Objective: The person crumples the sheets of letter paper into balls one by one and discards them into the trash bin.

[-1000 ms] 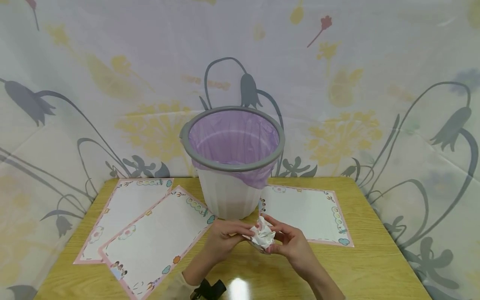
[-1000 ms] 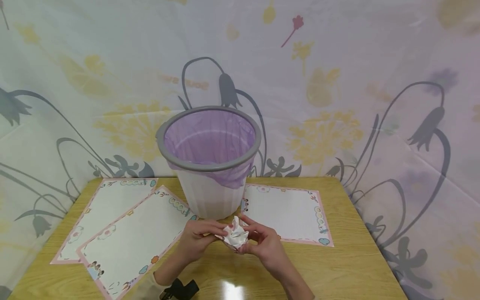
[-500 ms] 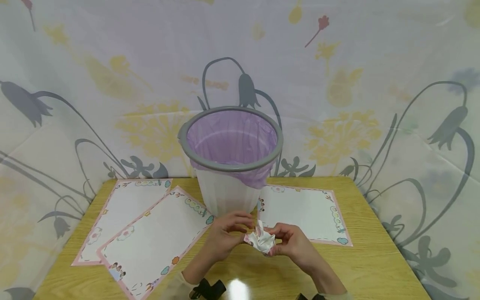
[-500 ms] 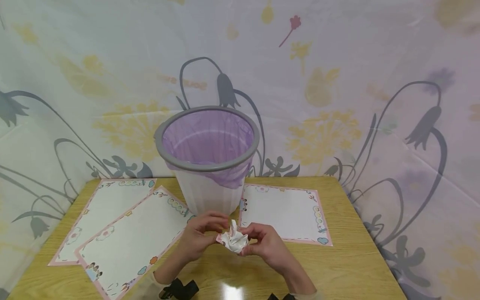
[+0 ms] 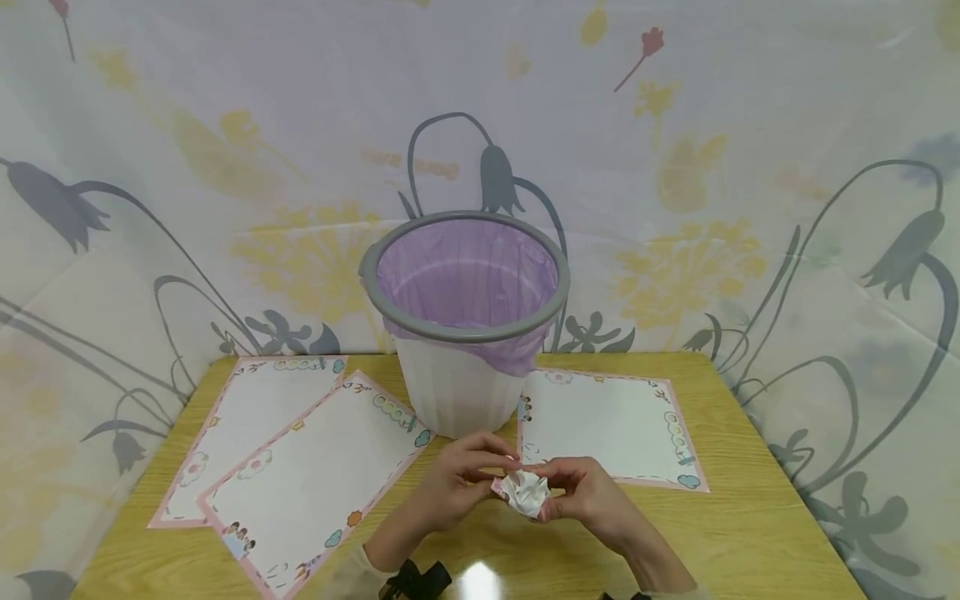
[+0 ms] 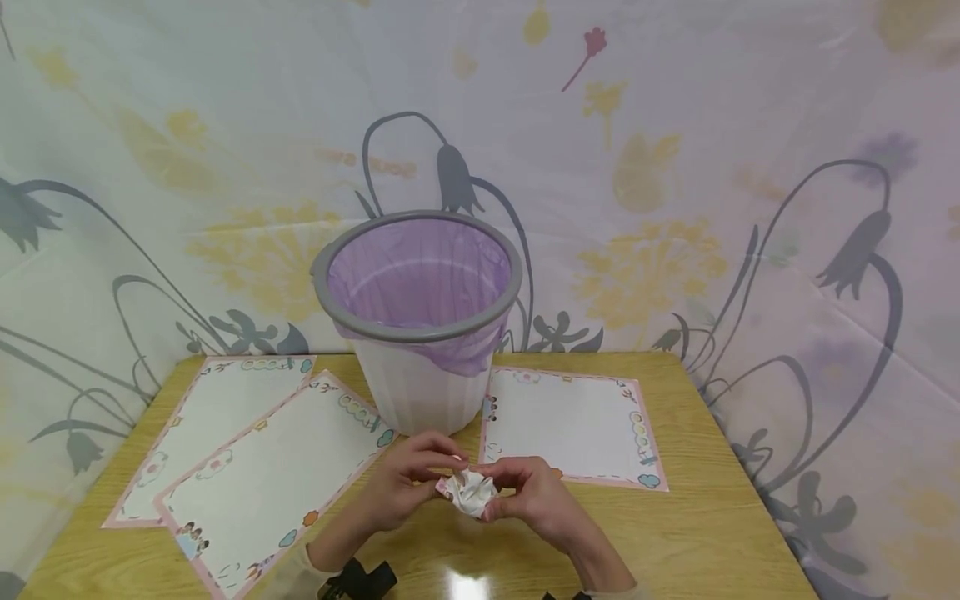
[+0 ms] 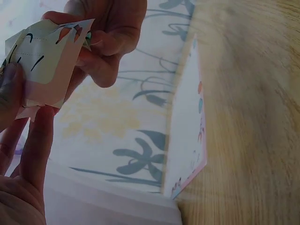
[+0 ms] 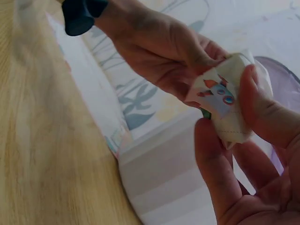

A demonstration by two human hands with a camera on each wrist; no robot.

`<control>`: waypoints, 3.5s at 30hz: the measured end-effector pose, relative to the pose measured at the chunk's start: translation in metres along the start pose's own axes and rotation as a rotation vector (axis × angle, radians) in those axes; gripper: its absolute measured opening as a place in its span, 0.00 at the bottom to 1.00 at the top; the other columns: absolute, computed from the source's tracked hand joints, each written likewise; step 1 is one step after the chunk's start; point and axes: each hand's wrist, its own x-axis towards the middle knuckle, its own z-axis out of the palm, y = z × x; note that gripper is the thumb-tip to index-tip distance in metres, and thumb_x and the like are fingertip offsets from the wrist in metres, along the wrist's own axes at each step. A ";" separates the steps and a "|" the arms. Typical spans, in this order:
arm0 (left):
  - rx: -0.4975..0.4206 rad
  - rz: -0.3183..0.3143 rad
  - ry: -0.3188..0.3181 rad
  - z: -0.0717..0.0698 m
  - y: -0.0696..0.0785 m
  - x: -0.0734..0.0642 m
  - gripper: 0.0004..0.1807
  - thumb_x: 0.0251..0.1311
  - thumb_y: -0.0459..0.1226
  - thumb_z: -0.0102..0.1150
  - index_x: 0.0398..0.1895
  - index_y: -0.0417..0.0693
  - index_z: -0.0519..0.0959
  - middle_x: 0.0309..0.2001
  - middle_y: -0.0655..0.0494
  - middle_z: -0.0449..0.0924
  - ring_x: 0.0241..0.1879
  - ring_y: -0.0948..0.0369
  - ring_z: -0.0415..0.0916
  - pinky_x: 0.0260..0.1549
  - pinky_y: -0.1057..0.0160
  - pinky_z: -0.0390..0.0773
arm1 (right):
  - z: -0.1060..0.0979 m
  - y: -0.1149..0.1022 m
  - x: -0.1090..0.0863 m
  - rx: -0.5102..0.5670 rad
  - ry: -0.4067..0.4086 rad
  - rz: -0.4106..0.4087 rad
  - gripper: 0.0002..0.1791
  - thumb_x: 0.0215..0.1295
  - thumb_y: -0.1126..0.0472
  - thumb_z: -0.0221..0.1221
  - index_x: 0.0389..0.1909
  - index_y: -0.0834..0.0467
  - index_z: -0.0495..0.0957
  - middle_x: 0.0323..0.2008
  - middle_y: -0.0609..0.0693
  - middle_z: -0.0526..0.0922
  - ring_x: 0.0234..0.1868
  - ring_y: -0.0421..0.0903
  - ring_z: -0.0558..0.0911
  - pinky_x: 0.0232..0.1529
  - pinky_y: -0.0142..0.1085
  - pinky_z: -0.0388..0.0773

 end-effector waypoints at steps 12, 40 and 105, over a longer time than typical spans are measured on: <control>-0.066 0.048 0.105 0.002 -0.012 -0.004 0.10 0.41 0.11 0.66 0.24 0.28 0.84 0.29 0.42 0.78 0.29 0.51 0.81 0.27 0.63 0.83 | 0.008 0.002 -0.002 -0.114 0.047 -0.020 0.18 0.53 0.70 0.70 0.47 0.66 0.83 0.51 0.53 0.82 0.45 0.45 0.82 0.38 0.34 0.83; 0.171 -0.148 0.193 -0.027 0.032 0.008 0.16 0.59 0.20 0.61 0.50 0.35 0.81 0.48 0.38 0.82 0.48 0.49 0.81 0.41 0.50 0.84 | -0.005 0.001 -0.002 -0.033 0.110 -0.112 0.18 0.62 0.72 0.64 0.53 0.64 0.80 0.49 0.51 0.79 0.43 0.43 0.79 0.36 0.33 0.83; 0.623 -0.347 0.582 -0.169 0.049 0.090 0.23 0.61 0.39 0.69 0.56 0.35 0.81 0.62 0.47 0.72 0.62 0.50 0.63 0.42 0.54 0.72 | -0.100 -0.110 0.005 -0.138 0.446 -0.252 0.24 0.66 0.79 0.57 0.54 0.53 0.83 0.51 0.47 0.76 0.46 0.39 0.81 0.41 0.28 0.80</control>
